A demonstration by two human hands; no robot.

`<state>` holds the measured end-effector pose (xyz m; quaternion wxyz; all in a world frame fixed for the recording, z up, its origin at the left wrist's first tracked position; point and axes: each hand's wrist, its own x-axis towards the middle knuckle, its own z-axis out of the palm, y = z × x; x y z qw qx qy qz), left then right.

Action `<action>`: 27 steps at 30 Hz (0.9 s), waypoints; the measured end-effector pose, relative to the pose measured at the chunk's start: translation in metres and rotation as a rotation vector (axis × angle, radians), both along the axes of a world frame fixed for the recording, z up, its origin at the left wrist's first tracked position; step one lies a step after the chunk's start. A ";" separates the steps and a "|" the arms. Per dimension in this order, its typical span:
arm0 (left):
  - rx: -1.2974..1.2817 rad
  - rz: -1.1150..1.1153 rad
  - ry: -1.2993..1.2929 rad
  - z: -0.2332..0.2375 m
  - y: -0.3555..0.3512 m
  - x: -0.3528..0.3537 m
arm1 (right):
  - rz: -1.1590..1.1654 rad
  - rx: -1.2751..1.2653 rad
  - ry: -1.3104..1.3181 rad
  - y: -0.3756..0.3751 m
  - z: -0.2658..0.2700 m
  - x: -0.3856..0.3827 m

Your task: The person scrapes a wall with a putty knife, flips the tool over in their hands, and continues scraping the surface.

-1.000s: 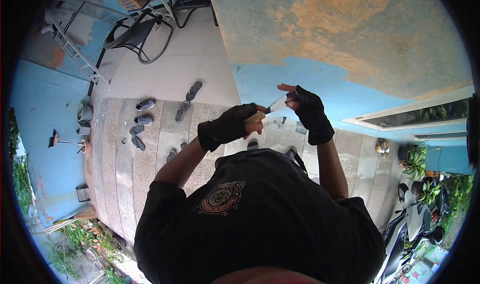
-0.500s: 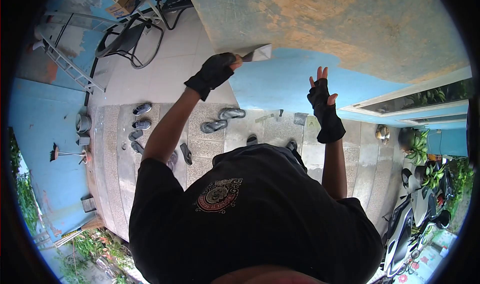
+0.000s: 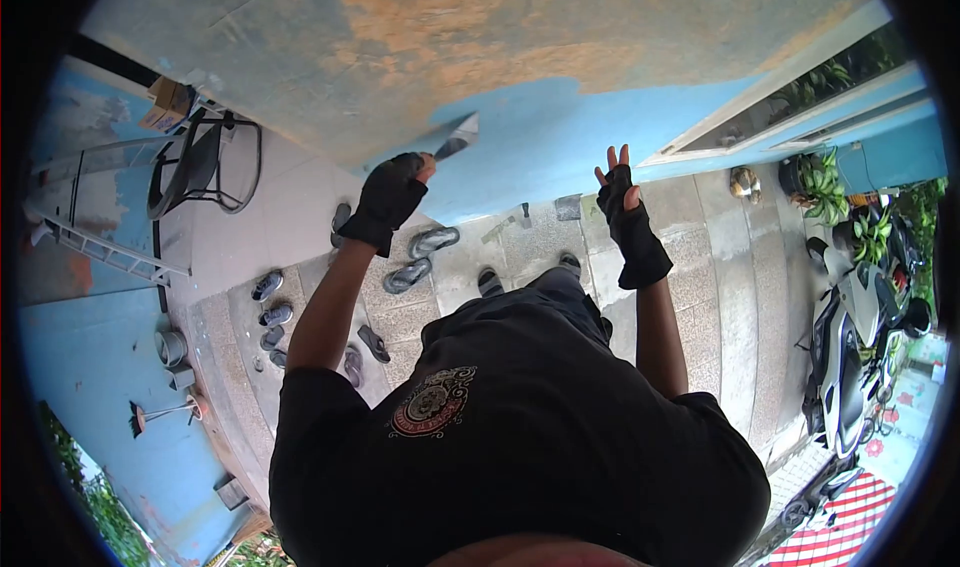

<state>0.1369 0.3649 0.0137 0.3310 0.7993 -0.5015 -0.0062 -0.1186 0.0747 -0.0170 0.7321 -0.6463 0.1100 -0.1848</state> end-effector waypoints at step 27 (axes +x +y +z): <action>0.636 0.093 -0.456 0.098 -0.275 -0.102 | 0.313 -0.055 0.063 -0.277 0.022 -0.068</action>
